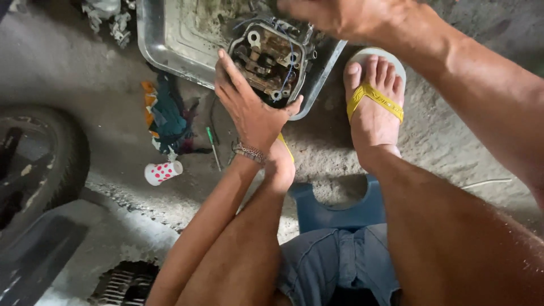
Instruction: Scrubbing and scraping a motorcycle cylinder block to remove debris and old gasket material in a cleaning tray.
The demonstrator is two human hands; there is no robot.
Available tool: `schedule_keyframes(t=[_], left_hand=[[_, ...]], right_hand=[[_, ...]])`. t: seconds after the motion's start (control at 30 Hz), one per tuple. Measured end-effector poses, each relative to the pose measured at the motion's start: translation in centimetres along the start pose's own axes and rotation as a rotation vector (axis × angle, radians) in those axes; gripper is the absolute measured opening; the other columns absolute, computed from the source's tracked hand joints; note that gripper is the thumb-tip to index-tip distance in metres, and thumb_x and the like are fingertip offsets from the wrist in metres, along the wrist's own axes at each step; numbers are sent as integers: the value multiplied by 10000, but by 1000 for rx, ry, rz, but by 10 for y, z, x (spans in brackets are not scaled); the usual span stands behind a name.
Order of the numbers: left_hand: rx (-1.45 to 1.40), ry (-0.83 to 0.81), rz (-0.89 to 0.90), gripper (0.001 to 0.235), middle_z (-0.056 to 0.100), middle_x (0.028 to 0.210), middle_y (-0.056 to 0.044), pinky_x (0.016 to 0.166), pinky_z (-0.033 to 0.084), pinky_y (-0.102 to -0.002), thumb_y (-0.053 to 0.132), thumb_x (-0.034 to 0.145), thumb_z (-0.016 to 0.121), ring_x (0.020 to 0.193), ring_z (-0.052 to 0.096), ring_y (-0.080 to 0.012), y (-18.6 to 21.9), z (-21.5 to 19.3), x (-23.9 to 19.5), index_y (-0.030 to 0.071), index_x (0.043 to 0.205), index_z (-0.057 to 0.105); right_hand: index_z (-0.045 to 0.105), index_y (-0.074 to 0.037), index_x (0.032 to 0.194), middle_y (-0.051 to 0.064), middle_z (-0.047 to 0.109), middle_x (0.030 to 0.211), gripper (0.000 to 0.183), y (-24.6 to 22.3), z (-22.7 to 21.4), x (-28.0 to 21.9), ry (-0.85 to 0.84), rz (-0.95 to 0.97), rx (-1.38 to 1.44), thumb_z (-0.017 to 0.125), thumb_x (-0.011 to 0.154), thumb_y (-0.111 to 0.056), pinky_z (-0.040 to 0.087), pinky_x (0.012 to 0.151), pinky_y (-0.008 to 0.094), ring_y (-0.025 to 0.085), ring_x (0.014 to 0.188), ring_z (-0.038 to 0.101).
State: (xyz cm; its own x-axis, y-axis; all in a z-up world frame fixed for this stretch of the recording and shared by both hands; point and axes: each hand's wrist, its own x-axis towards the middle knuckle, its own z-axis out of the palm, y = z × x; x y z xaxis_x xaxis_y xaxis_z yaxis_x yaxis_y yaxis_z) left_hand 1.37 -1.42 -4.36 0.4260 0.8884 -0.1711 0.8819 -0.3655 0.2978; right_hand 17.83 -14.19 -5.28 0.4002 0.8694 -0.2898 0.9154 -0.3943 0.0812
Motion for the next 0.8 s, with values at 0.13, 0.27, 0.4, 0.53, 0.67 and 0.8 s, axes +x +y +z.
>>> schedule_keyframes(t=[0.13,0.27,0.4,0.53,0.67,0.8], left_hand=[[-17,-3,2,1423,210,1729,-237,1279,291,-630,940,738,598,1485,389,-512,0,-6,-2,104,1678,-67],[-6,-52,-76,1619,213,1721,-266,1289,222,-652,708,621,992,1507,332,-562,5,-6,1,131,1662,-105],[85,-22,-16,1654,250,1687,-255,1278,297,-595,785,588,986,1485,384,-471,-1,-7,0,36,1648,-39],[99,-21,-31,1687,245,1700,-229,1280,304,-602,698,552,1077,1502,377,-471,2,-4,0,43,1653,-21],[88,-23,-22,1700,292,1661,-262,1264,329,-625,701,527,1081,1502,374,-471,-1,-6,2,55,1653,-16],[73,-20,-43,1727,296,1669,-245,1282,320,-601,667,480,1117,1515,368,-448,0,-5,1,63,1650,-1]], right_hand=[[426,-64,1367,177,538,1275,458,-3,0,-1,-27,-9,-7,672,981,-49,488,932,420,324,1119,555],[444,-96,1341,155,526,1269,494,-1,3,-1,-51,-14,7,705,926,-40,492,937,420,307,1104,534],[455,-79,1334,155,566,1266,345,-6,6,-1,-13,10,14,611,1027,-98,489,932,415,316,1115,566],[423,-73,1372,183,546,1295,489,-1,3,-2,-57,9,-9,695,965,-68,496,942,436,336,1135,561],[438,-70,1365,180,552,1281,465,-5,2,-1,-43,-18,-8,689,974,-72,495,932,435,330,1109,565],[433,-67,1384,207,569,1322,437,-7,1,-3,-47,-3,32,666,1015,-52,494,978,455,361,1172,577]])
